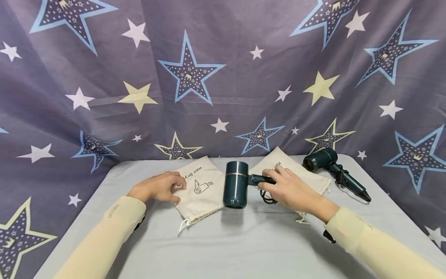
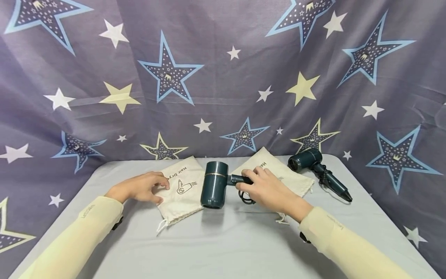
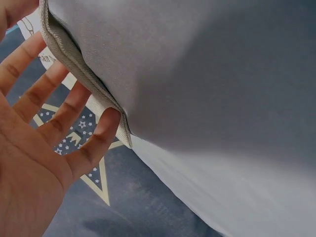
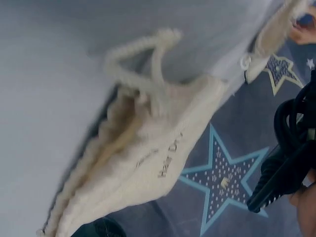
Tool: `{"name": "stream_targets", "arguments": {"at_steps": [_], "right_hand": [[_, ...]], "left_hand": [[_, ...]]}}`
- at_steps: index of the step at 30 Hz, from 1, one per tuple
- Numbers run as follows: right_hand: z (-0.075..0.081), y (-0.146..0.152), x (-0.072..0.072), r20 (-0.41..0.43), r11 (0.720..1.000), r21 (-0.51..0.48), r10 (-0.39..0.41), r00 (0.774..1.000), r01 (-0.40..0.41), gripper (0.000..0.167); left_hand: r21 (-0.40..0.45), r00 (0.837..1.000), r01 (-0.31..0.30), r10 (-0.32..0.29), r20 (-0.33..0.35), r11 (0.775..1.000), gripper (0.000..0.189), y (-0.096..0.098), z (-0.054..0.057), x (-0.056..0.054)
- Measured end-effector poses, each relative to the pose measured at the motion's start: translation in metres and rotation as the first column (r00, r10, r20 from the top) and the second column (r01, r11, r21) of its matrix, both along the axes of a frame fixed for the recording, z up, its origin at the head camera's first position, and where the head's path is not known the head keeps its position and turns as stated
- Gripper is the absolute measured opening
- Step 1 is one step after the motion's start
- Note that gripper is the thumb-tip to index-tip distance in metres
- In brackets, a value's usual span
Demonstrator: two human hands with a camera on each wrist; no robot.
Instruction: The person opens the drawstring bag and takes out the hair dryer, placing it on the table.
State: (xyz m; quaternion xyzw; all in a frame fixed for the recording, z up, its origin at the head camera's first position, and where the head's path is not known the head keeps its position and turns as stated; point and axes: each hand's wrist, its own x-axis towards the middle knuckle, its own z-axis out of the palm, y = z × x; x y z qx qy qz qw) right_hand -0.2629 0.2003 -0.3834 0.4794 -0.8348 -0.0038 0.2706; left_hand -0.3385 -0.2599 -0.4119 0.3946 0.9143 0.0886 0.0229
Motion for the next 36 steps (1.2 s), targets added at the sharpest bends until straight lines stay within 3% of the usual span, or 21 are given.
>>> {"name": "stream_targets", "arguments": {"at_steps": [11,18,25,31,33,36], "right_hand": [[-0.002,-0.003,-0.018,0.131,0.993,-0.047,-0.102,0.986,0.109,0.035],[-0.011,-0.015,-0.028,0.133,0.988,-0.036,-0.147,0.980,0.153,0.035],[-0.015,-0.024,-0.031,0.150,0.984,-0.041,-0.166,0.975,0.174,0.036],[-0.021,-0.027,-0.034,0.103,0.985,-0.004,-0.170,0.980,0.172,0.030],[-0.023,-0.027,-0.034,0.086,0.986,-0.003,-0.168,0.982,0.169,0.028],[-0.025,-0.028,-0.034,0.078,0.985,-0.008,-0.170,0.982,0.171,0.028]], "left_hand": [[0.013,0.999,-0.039,0.039,0.027,0.999,0.036,-0.001,0.000,0.001],[0.092,0.998,-0.057,0.057,0.003,0.994,0.031,-0.007,-0.004,-0.001],[0.073,0.983,-0.183,0.184,-0.007,0.980,0.039,-0.019,-0.006,-0.006],[0.052,0.951,-0.308,0.308,0.013,0.950,0.040,-0.025,-0.008,-0.009],[0.037,0.944,-0.329,0.329,0.026,0.943,0.040,-0.026,-0.009,-0.010],[0.035,0.946,-0.322,0.320,0.039,0.946,0.038,-0.027,-0.008,-0.011]]}}
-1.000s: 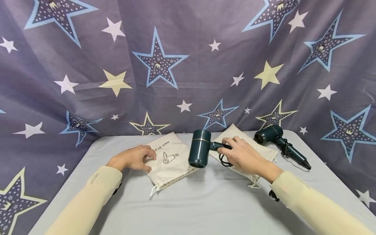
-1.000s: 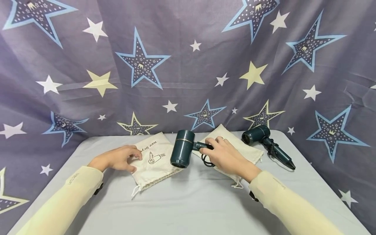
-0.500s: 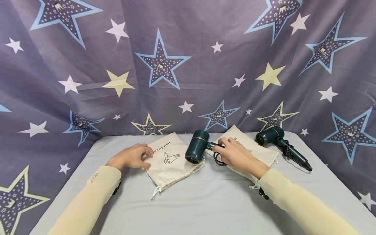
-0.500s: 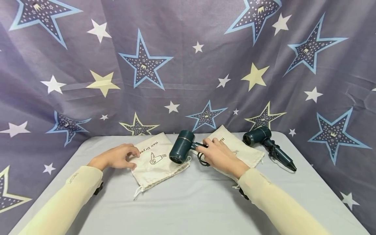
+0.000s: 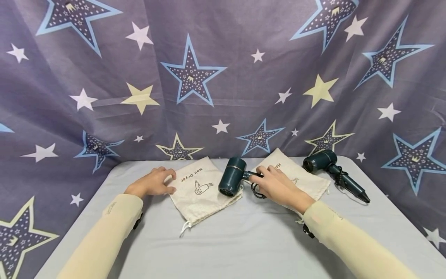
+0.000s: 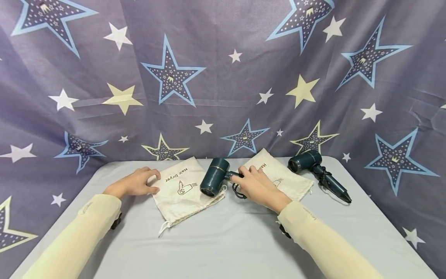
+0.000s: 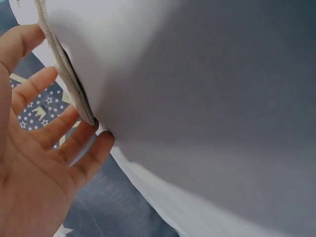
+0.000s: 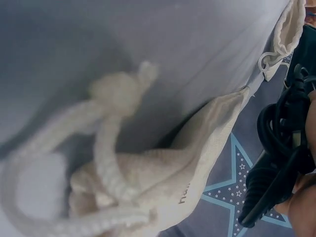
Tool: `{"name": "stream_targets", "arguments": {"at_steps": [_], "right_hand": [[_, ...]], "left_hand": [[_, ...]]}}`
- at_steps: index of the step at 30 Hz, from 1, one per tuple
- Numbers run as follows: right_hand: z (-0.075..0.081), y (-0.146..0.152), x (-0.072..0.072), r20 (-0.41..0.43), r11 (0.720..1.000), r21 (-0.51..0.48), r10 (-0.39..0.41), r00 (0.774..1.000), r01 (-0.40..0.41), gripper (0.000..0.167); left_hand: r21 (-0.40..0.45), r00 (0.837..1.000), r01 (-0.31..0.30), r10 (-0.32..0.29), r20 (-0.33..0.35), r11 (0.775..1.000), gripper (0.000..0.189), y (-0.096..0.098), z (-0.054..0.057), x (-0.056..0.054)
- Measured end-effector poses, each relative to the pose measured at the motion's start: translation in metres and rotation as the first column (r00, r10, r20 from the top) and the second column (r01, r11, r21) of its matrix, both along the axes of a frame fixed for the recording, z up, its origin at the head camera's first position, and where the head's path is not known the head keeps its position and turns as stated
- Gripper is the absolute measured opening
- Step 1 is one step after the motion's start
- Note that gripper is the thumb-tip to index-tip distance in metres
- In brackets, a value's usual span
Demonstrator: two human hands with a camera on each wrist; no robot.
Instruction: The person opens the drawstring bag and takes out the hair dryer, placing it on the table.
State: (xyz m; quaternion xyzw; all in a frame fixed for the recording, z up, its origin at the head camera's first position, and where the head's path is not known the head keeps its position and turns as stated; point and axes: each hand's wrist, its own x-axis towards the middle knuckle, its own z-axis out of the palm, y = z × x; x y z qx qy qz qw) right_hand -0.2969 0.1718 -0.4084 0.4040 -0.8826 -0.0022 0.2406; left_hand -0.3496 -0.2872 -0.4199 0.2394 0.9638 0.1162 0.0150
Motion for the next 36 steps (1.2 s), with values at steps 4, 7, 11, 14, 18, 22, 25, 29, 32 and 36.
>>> {"name": "stream_targets", "arguments": {"at_steps": [4,7,11,14,18,22,25,29,32,36], "right_hand": [[-0.002,-0.002,0.000,0.013,1.000,0.019,-0.020,1.000,0.020,0.029],[-0.003,-0.003,0.001,0.023,0.998,0.042,-0.038,0.999,0.037,0.029],[-0.003,-0.002,0.002,0.029,0.998,0.047,-0.052,0.998,0.051,0.030],[-0.004,-0.001,0.002,0.031,0.997,0.047,-0.057,0.998,0.055,0.029],[-0.004,-0.001,0.002,0.030,0.998,0.046,-0.054,0.998,0.053,0.030],[-0.004,0.000,0.001,0.029,0.998,0.040,-0.052,0.998,0.051,0.030],[-0.004,0.000,0.000,0.027,0.998,0.032,-0.049,0.998,0.049,0.031],[-0.004,-0.001,0.000,0.030,0.999,0.031,-0.046,0.998,0.045,0.033],[-0.004,-0.003,0.001,0.042,0.998,0.032,-0.049,0.998,0.047,0.032],[-0.003,-0.007,0.003,0.058,0.999,0.019,-0.048,0.997,0.047,0.031]], "left_hand": [[-0.021,0.999,0.010,-0.011,-0.046,1.000,0.030,0.001,0.000,0.000],[-0.074,0.990,0.021,-0.031,-0.137,0.997,0.024,0.002,-0.001,-0.001],[-0.160,0.958,0.046,-0.089,-0.274,0.986,0.016,0.003,-0.003,-0.004],[-0.182,0.933,0.066,-0.125,-0.338,0.981,0.011,0.002,-0.004,-0.007],[-0.184,0.911,0.088,-0.154,-0.384,0.979,0.014,-0.003,-0.005,-0.009],[-0.186,0.909,0.075,-0.144,-0.391,0.980,0.015,-0.015,-0.002,-0.009],[-0.184,0.918,0.043,-0.112,-0.379,0.982,0.016,-0.028,0.002,-0.007],[-0.188,0.926,0.012,-0.081,-0.367,0.982,0.018,-0.048,0.005,-0.004],[-0.207,0.940,-0.018,-0.053,-0.336,0.978,0.017,-0.052,0.006,0.000],[-0.262,0.957,-0.073,-0.007,-0.290,0.962,0.013,-0.041,0.009,0.009]]}}
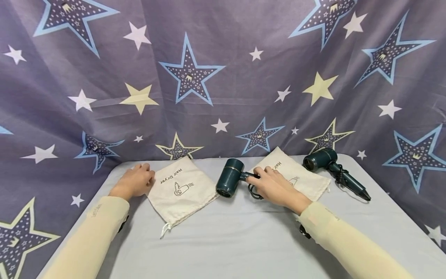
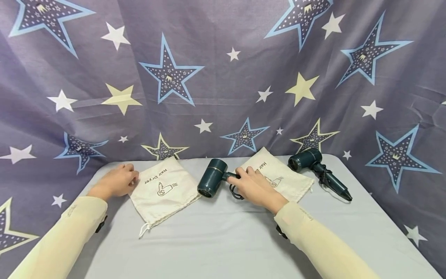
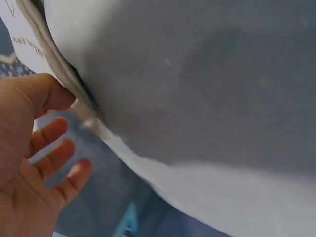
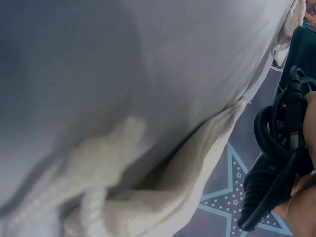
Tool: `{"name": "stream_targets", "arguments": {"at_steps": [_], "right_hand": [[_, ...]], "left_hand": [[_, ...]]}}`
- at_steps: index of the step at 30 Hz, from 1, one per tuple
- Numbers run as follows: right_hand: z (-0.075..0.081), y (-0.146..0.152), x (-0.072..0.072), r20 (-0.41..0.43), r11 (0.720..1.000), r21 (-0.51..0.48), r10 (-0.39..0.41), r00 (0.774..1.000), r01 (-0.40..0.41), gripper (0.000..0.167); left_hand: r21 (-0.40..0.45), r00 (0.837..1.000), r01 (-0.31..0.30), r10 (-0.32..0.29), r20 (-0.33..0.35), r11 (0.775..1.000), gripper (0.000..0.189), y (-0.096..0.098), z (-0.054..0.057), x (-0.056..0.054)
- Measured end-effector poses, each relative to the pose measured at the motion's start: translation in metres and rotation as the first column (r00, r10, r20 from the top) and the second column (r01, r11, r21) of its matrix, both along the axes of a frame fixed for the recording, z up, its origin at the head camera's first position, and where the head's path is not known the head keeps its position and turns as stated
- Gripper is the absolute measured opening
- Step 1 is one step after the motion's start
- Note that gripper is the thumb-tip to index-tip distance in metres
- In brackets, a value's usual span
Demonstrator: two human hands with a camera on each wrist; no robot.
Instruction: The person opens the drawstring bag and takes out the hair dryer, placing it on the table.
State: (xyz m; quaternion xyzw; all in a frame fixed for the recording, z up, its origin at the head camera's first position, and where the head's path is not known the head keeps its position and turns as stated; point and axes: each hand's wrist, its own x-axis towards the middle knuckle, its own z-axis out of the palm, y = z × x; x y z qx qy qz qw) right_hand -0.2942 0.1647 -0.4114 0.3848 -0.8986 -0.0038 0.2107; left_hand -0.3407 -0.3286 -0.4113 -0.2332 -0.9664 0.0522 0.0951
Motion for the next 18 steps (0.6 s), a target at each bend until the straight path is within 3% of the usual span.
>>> {"name": "stream_targets", "arguments": {"at_steps": [2,5,9,14,18], "right_hand": [[0.001,-0.003,0.000,0.005,1.000,-0.003,0.000,1.000,0.000,0.030],[0.002,-0.006,0.000,0.005,1.000,-0.001,-0.006,1.000,0.006,0.030],[0.002,-0.010,-0.002,0.001,1.000,-0.007,-0.017,1.000,0.017,0.032],[0.000,-0.010,-0.005,-0.006,1.000,-0.003,-0.030,1.000,0.030,0.031],[0.002,-0.011,-0.007,-0.006,1.000,-0.011,-0.027,1.000,0.027,0.031]], "left_hand": [[-0.019,1.000,0.003,-0.003,0.021,1.000,0.010,0.012,0.002,0.007],[-0.019,0.994,0.055,-0.053,0.094,0.998,0.014,0.032,0.005,0.019],[0.016,0.966,0.097,-0.098,0.238,0.995,0.027,0.050,0.009,0.032],[0.045,0.931,0.069,-0.080,0.356,0.997,0.045,0.054,0.015,0.037],[0.072,0.923,0.078,-0.099,0.371,0.994,0.052,0.049,0.015,0.037]]}}
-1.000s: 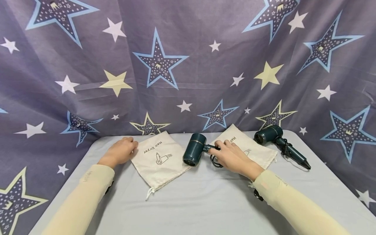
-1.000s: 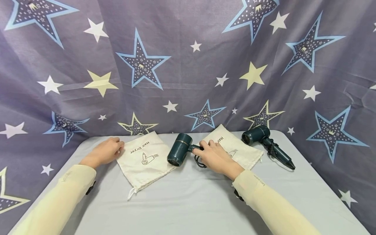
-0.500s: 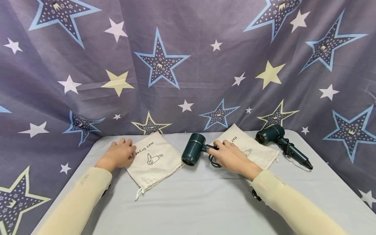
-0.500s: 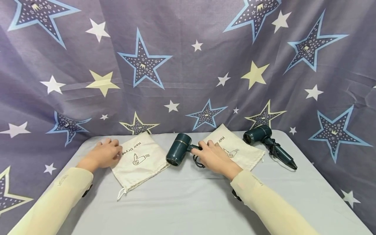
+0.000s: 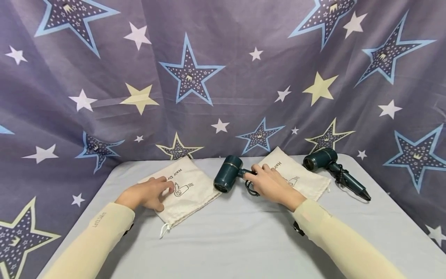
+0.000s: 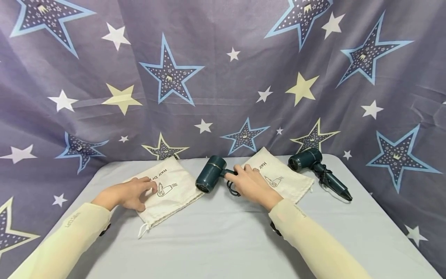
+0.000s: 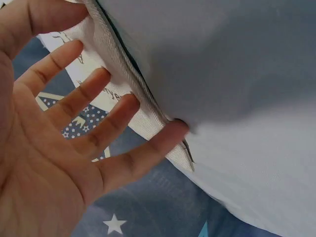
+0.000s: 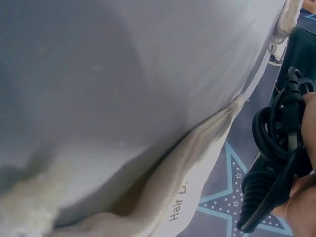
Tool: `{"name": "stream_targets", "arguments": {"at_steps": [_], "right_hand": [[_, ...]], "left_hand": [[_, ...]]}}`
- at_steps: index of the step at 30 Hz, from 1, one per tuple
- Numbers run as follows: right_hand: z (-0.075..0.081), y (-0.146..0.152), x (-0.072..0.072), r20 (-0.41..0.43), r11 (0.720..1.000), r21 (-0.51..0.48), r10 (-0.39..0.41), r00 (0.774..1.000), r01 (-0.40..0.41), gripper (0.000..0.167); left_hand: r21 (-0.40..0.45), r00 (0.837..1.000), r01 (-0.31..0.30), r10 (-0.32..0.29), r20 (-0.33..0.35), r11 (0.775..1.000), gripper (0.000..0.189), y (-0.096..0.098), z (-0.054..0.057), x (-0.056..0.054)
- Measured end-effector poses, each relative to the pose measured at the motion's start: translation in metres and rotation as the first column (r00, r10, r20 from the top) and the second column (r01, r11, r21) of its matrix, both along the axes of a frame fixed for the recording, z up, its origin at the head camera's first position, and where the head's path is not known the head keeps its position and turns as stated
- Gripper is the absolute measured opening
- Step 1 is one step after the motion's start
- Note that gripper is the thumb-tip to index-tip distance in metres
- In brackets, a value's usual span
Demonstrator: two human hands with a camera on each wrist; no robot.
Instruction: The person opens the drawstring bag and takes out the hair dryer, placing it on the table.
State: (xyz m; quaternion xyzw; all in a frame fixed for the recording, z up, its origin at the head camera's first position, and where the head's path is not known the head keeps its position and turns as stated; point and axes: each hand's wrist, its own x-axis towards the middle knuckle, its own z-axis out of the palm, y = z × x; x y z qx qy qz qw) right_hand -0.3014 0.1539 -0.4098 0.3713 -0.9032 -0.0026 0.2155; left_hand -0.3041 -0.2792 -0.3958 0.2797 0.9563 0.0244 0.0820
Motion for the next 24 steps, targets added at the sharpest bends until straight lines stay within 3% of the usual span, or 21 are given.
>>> {"name": "stream_targets", "arguments": {"at_steps": [5,7,11,14,16,19,22,24], "right_hand": [[0.001,-0.006,-0.002,0.011,1.000,-0.004,-0.020,1.000,0.020,0.031],[0.001,-0.007,-0.002,0.020,1.000,-0.002,-0.030,0.999,0.030,0.030],[0.000,-0.010,-0.004,0.041,0.999,-0.003,-0.042,0.998,0.042,0.030],[-0.001,-0.010,-0.005,0.050,0.999,-0.009,-0.049,0.998,0.049,0.028],[-0.001,-0.011,-0.006,0.043,0.999,-0.015,-0.046,0.998,0.047,0.027],[-0.002,-0.012,-0.006,0.029,0.999,-0.017,-0.034,0.999,0.035,0.027],[-0.002,-0.014,-0.005,0.030,1.000,-0.021,-0.019,0.999,0.020,0.029],[-0.002,-0.016,-0.004,0.037,1.000,-0.023,-0.021,0.999,0.021,0.029]], "left_hand": [[0.093,0.998,0.060,-0.060,-0.008,0.994,0.042,-0.010,-0.006,-0.008],[0.135,0.998,0.056,-0.054,-0.019,0.989,0.034,-0.016,-0.009,-0.011],[0.200,0.997,0.046,-0.033,-0.070,0.979,0.023,-0.032,-0.016,-0.015],[0.231,0.991,0.102,-0.077,-0.113,0.968,0.022,-0.040,-0.018,-0.016],[0.238,0.978,0.179,-0.145,-0.151,0.955,0.022,-0.045,-0.018,-0.017],[0.199,0.945,0.273,-0.225,-0.237,0.941,0.021,-0.053,-0.018,-0.020],[0.132,0.920,0.289,-0.237,-0.312,0.948,0.023,-0.066,-0.018,-0.020],[0.096,0.920,0.255,-0.211,-0.331,0.962,0.025,-0.074,-0.019,-0.019]]}}
